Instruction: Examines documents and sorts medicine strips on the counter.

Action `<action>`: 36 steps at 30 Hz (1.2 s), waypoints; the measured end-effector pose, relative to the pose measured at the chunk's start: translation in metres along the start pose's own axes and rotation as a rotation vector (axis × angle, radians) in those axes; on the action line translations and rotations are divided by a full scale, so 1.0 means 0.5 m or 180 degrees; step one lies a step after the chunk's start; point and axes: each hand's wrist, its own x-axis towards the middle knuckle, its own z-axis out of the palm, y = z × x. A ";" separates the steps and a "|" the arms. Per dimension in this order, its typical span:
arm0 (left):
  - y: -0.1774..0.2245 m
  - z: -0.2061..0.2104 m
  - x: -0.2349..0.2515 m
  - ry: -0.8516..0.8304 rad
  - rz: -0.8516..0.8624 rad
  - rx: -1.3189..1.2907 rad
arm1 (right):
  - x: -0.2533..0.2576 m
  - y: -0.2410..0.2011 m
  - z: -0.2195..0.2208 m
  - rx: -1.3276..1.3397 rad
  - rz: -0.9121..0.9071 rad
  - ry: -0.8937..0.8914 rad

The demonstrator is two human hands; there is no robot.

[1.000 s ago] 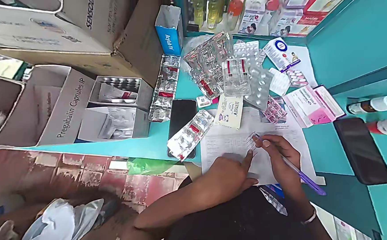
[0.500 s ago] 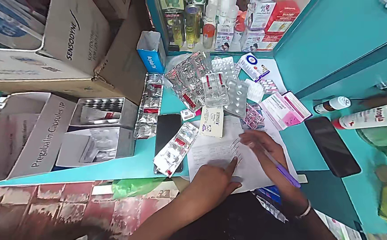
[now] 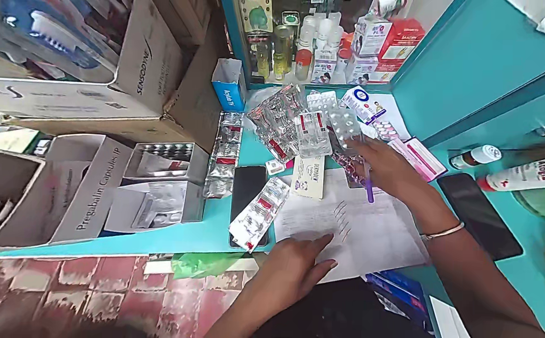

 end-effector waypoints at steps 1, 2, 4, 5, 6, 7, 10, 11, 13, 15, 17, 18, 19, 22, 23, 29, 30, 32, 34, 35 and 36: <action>-0.004 -0.001 -0.005 0.0051 -0.0028 -0.0004 | 0.002 -0.002 -0.006 0.0084 0.0046 -0.0043; -0.007 -0.003 -0.010 0.0071 -0.0061 -0.0005 | 0.006 -0.006 -0.009 0.0118 0.0032 -0.0041; -0.007 -0.006 -0.014 0.0071 -0.0090 -0.0033 | 0.025 -0.012 0.001 0.0069 -0.0226 0.0134; -0.005 -0.008 -0.015 0.0059 -0.0092 -0.0072 | 0.039 -0.015 0.010 0.0025 -0.0373 0.0187; -0.002 -0.010 -0.016 0.0043 -0.0083 -0.0112 | 0.054 -0.019 0.021 -0.0018 -0.0498 0.0149; 0.001 -0.012 -0.016 0.0040 -0.0056 -0.0123 | 0.069 -0.023 0.030 -0.0083 -0.0641 0.0088; 0.005 -0.021 -0.012 0.0125 0.0048 -0.0131 | 0.098 -0.023 0.034 -0.0199 -0.0974 -0.0016; 0.004 -0.026 -0.013 0.0201 0.0048 -0.0142 | 0.102 -0.017 0.029 -0.0213 -0.1019 0.0079; -0.005 -0.040 -0.019 0.0469 -0.0052 -0.0133 | 0.100 -0.006 0.004 -0.0262 -0.0895 0.0265; -0.022 -0.064 -0.016 0.0883 -0.0286 -0.0011 | 0.094 0.000 -0.025 -0.0331 -0.0614 0.0448; -0.048 -0.117 0.010 0.1279 -0.0563 0.0225 | 0.088 0.004 -0.037 -0.0357 -0.0436 0.0762; -0.064 -0.153 0.035 0.1458 -0.0689 0.0434 | 0.087 0.004 -0.039 -0.0397 -0.0360 0.0933; -0.078 -0.192 0.069 0.1597 -0.0796 0.0689 | 0.087 0.005 -0.041 -0.0443 -0.0259 0.1043; -0.121 -0.274 0.185 0.1527 -0.1176 0.1191 | 0.099 0.015 -0.043 -0.0519 0.0239 0.0992; -0.139 -0.288 0.222 0.1472 -0.1260 0.1244 | 0.106 0.017 -0.043 -0.0521 0.0410 0.0936; -0.191 -0.322 0.321 0.1026 -0.1579 0.0577 | 0.094 0.004 -0.055 -0.0557 0.0853 0.0336; -0.180 -0.333 0.315 0.1080 -0.1598 0.0523 | 0.076 -0.001 -0.066 -0.0464 0.0801 0.0196; -0.142 -0.365 0.289 0.1327 -0.1587 0.0717 | 0.054 0.011 -0.092 -0.0153 0.0757 -0.0033; -0.100 -0.408 0.253 0.1598 -0.1516 0.1222 | 0.044 0.021 -0.119 0.0066 0.0848 -0.0006; -0.083 -0.429 0.238 0.1692 -0.1506 0.1452 | 0.048 0.023 -0.133 0.0115 0.0935 0.0086; -0.073 -0.447 0.226 0.1716 -0.1564 0.1638 | 0.061 0.030 -0.144 0.0084 0.1003 0.0177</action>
